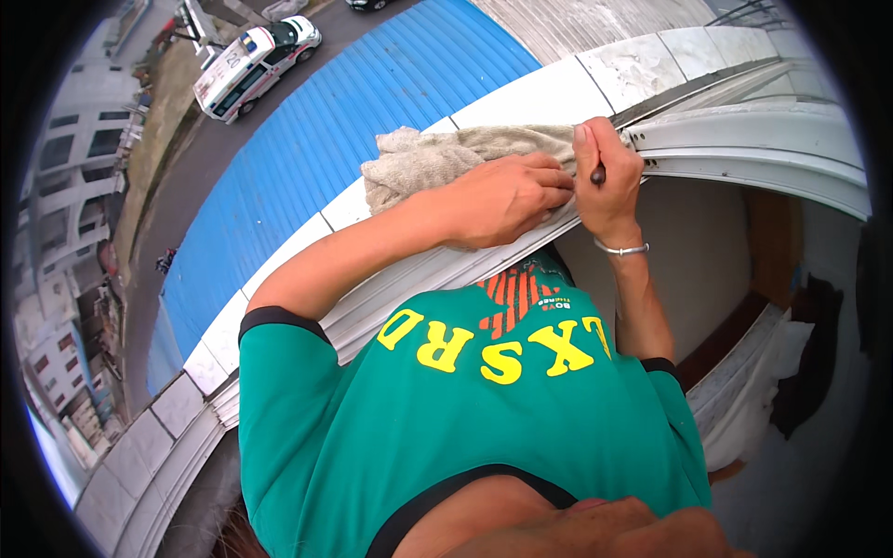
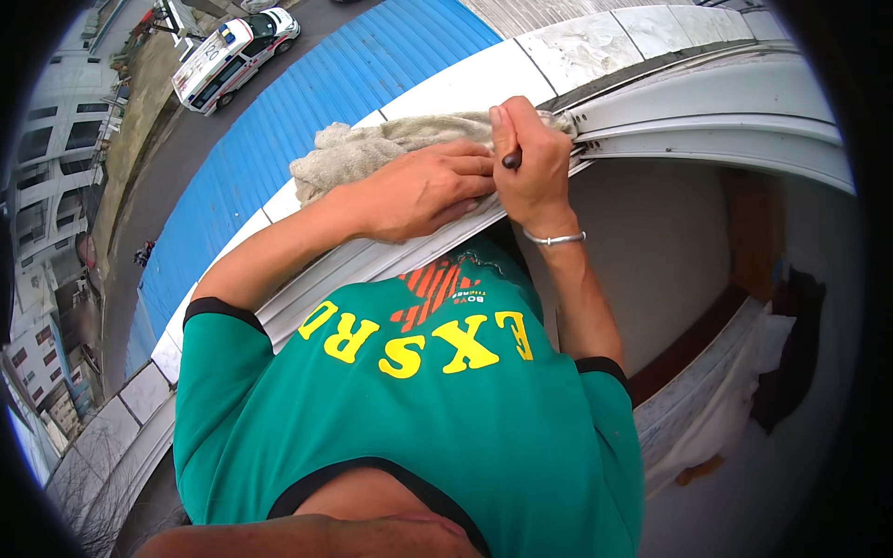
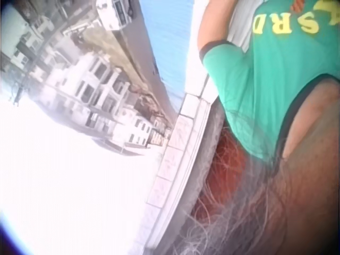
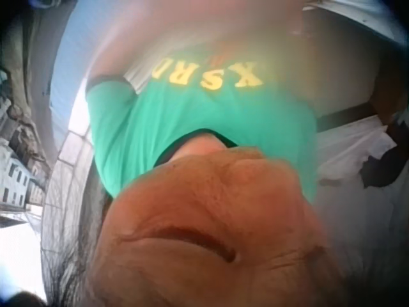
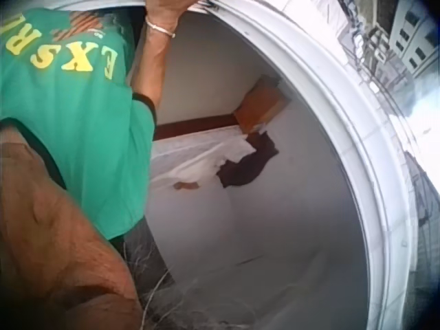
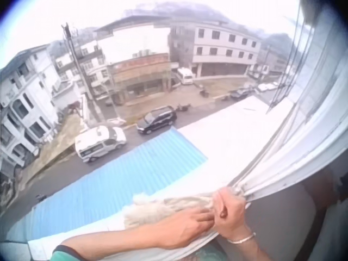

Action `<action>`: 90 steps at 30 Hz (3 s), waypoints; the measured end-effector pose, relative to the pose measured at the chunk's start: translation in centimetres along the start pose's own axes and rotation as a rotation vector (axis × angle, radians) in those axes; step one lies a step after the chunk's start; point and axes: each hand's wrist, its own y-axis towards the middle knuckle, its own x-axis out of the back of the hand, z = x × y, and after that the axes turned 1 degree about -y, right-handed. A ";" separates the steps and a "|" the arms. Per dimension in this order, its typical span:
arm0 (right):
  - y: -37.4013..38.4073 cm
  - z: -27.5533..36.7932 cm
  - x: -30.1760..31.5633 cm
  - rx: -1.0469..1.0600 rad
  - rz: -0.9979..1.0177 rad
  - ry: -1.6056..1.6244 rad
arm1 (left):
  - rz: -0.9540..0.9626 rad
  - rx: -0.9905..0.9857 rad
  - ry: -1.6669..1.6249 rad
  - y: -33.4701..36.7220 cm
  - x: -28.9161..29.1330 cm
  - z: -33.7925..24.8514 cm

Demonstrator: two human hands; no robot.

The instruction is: The person wipes a window frame with a cloth and uses a small tool to scrape or pry at the frame's edge. The person alternates between wiping and scraping along the frame while standing on a balcony.

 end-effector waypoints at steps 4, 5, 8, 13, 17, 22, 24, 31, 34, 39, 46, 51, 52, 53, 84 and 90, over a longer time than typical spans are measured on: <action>-2.8 3.2 -0.8 0.157 0.062 0.298 | 0.132 -0.006 -0.072 -1.0 2.4 0.3; -3.1 3.2 -0.7 0.185 0.078 0.330 | 0.145 0.012 -0.083 -1.1 2.5 0.2; -1.5 -0.9 0.9 0.364 0.092 0.122 | 0.093 -0.039 0.021 -0.7 1.8 0.4; 0.9 -4.0 2.2 0.317 0.142 -0.057 | 0.087 -0.032 0.226 2.6 -0.3 0.2; -0.2 -1.9 1.5 0.237 0.213 -0.029 | -0.032 -0.080 0.134 1.1 0.0 0.0; 0.5 -5.0 2.6 0.548 0.392 -0.053 | 0.141 0.013 0.150 0.8 0.9 0.4; 1.0 -5.9 2.8 0.567 0.475 -0.136 | 0.151 0.029 0.206 1.8 0.0 0.4; -1.2 -2.2 2.5 0.434 0.402 0.140 | 0.149 0.005 0.094 0.2 1.2 0.4; 0.4 -4.2 3.0 0.460 0.414 -0.040 | 0.178 0.033 0.168 0.9 1.2 0.2; 2.8 -3.5 2.2 0.111 0.314 -0.058 | 0.038 0.012 0.236 3.0 -0.1 0.1; -1.5 2.8 0.2 0.160 0.337 0.279 | 0.181 0.093 -0.045 -1.4 3.7 -0.4; 1.0 -2.6 3.3 0.323 0.465 -0.033 | -0.028 -0.007 0.205 -0.8 -0.3 0.2; 1.7 -3.3 3.6 0.343 0.445 -0.018 | -0.003 0.005 0.196 0.4 -0.7 0.6; 2.0 -3.6 3.7 0.358 0.426 -0.003 | 0.071 0.035 0.225 1.7 -0.7 0.6; 0.9 1.4 -0.6 -0.034 0.216 0.314 | 0.048 -0.038 -0.059 0.5 1.6 1.4; -0.5 5.2 -3.0 -0.240 0.239 0.804 | 0.326 0.275 -0.301 -3.6 5.0 -0.7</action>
